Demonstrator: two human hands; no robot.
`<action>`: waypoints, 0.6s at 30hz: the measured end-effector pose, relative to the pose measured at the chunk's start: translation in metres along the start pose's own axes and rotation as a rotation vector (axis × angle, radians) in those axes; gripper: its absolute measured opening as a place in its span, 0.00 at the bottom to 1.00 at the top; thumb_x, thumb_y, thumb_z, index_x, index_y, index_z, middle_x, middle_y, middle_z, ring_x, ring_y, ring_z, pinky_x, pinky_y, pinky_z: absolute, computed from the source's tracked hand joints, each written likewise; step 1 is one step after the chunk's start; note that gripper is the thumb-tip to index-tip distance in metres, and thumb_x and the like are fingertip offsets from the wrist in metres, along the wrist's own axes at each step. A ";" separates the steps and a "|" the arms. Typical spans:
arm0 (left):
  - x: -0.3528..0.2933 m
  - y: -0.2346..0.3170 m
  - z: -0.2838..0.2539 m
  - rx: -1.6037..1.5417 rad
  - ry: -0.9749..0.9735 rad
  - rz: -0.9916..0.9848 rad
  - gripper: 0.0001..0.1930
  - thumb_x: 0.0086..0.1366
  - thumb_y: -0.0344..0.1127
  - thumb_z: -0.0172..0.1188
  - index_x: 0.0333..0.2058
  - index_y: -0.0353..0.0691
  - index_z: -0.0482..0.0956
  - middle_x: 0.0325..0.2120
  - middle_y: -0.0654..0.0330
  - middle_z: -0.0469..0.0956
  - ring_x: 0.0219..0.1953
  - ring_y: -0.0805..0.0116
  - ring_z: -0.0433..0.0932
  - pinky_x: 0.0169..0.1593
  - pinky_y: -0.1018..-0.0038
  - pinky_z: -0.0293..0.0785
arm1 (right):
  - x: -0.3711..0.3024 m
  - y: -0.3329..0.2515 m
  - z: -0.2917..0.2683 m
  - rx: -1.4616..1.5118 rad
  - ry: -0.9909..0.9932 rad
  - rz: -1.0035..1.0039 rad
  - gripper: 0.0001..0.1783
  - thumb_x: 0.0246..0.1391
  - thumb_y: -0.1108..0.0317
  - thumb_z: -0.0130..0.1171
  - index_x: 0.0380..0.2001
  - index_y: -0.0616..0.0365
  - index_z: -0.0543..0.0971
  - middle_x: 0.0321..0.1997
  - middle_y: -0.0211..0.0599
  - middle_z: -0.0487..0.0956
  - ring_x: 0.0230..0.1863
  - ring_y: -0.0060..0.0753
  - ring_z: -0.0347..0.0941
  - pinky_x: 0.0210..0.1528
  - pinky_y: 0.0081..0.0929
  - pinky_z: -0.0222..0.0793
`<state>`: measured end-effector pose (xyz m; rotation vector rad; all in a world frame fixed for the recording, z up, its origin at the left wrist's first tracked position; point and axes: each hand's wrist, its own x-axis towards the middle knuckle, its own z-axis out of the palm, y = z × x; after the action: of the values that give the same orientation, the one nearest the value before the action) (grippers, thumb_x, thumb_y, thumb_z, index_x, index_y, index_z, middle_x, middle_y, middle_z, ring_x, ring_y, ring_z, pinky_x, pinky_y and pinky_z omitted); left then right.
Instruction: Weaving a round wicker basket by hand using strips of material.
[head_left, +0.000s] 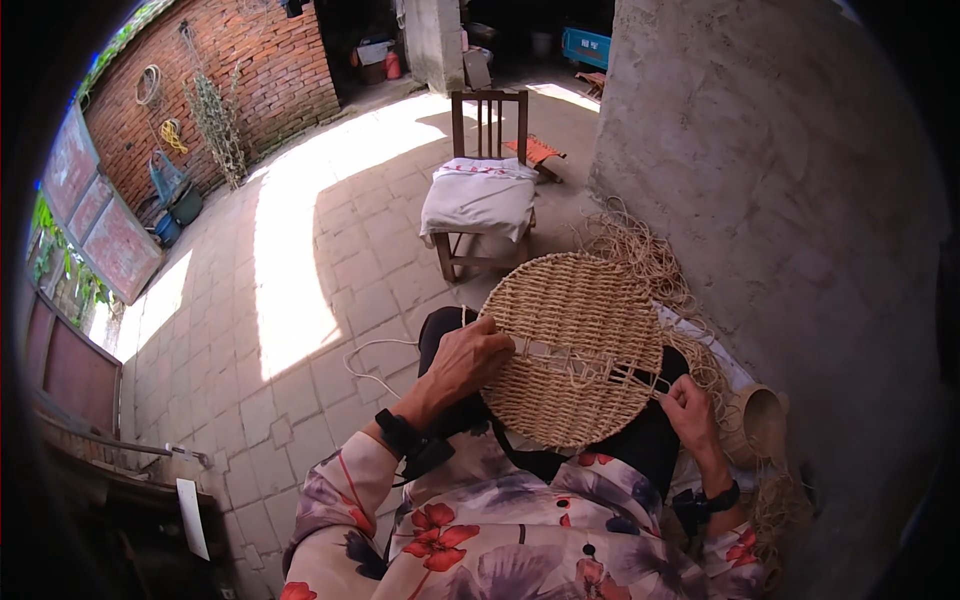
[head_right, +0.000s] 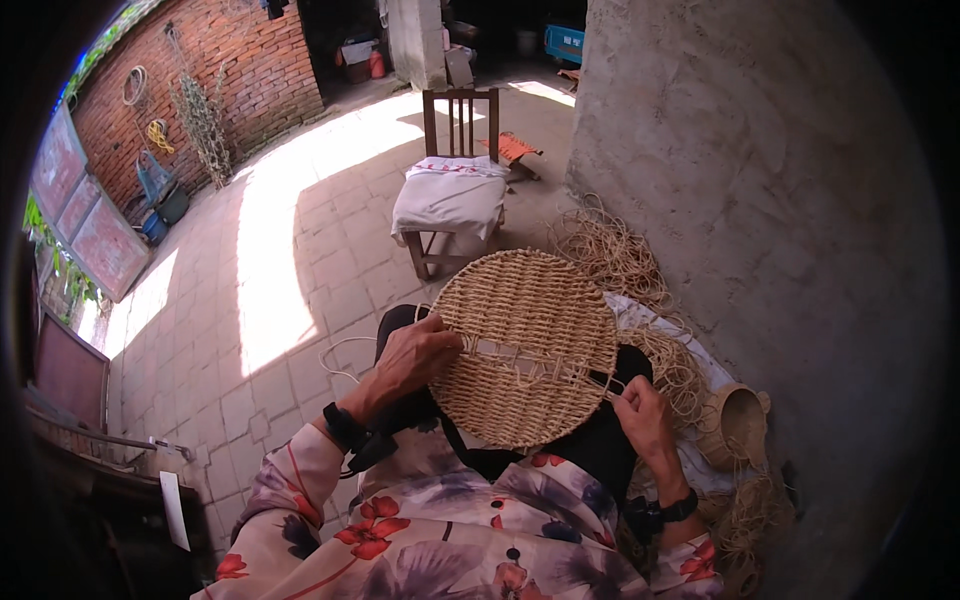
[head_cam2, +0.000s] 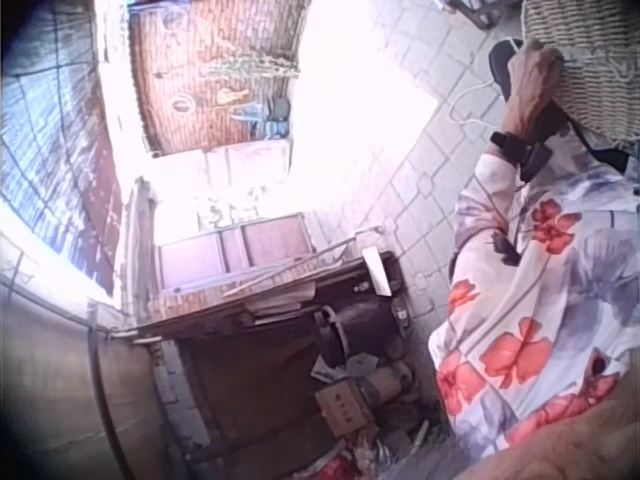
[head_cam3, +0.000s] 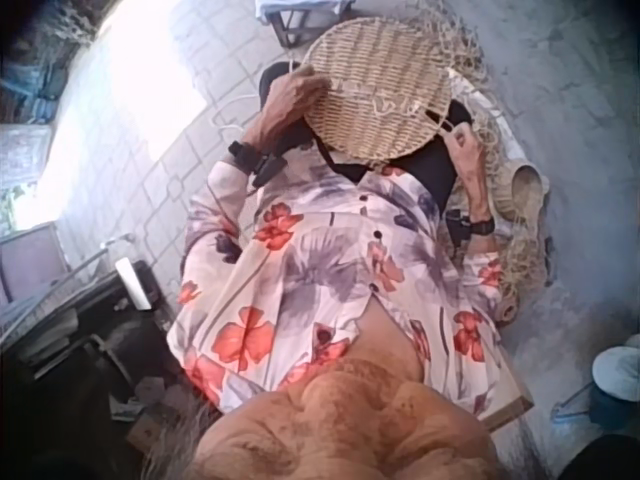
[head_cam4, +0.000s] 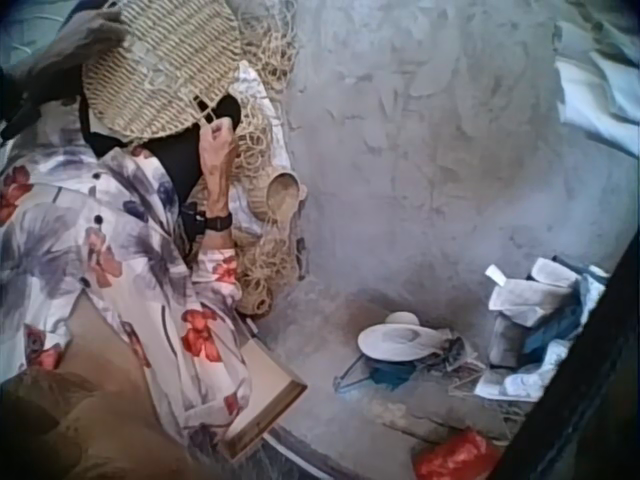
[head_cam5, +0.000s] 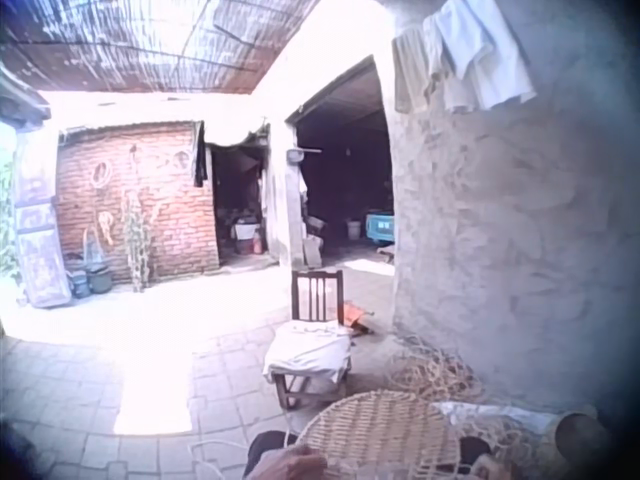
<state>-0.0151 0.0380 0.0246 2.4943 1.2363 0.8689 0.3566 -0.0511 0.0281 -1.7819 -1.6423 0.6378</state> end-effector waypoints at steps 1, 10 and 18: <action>0.002 -0.001 0.001 0.034 -0.084 0.030 0.05 0.58 0.32 0.61 0.34 0.43 0.79 0.30 0.58 0.72 0.34 0.54 0.75 0.33 0.60 0.71 | 0.000 0.001 0.000 0.023 -0.001 -0.011 0.10 0.51 0.69 0.61 0.25 0.60 0.71 0.17 0.33 0.69 0.19 0.24 0.65 0.25 0.27 0.64; 0.009 0.000 0.004 0.202 -0.071 0.197 0.07 0.50 0.28 0.58 0.29 0.39 0.70 0.29 0.57 0.71 0.38 0.57 0.72 0.39 0.62 0.67 | 0.002 0.004 0.000 -0.010 0.001 -0.072 0.10 0.52 0.70 0.61 0.25 0.62 0.70 0.18 0.38 0.71 0.20 0.30 0.68 0.25 0.31 0.65; 0.005 0.019 0.005 0.192 0.137 0.145 0.08 0.49 0.28 0.58 0.29 0.40 0.70 0.28 0.57 0.70 0.37 0.57 0.71 0.38 0.62 0.64 | 0.002 0.001 0.002 -0.055 -0.017 -0.031 0.11 0.52 0.69 0.61 0.25 0.62 0.70 0.18 0.39 0.71 0.20 0.33 0.69 0.26 0.32 0.66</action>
<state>0.0028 0.0309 0.0311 2.7457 1.2466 1.0154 0.3557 -0.0488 0.0259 -1.7909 -1.7109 0.6012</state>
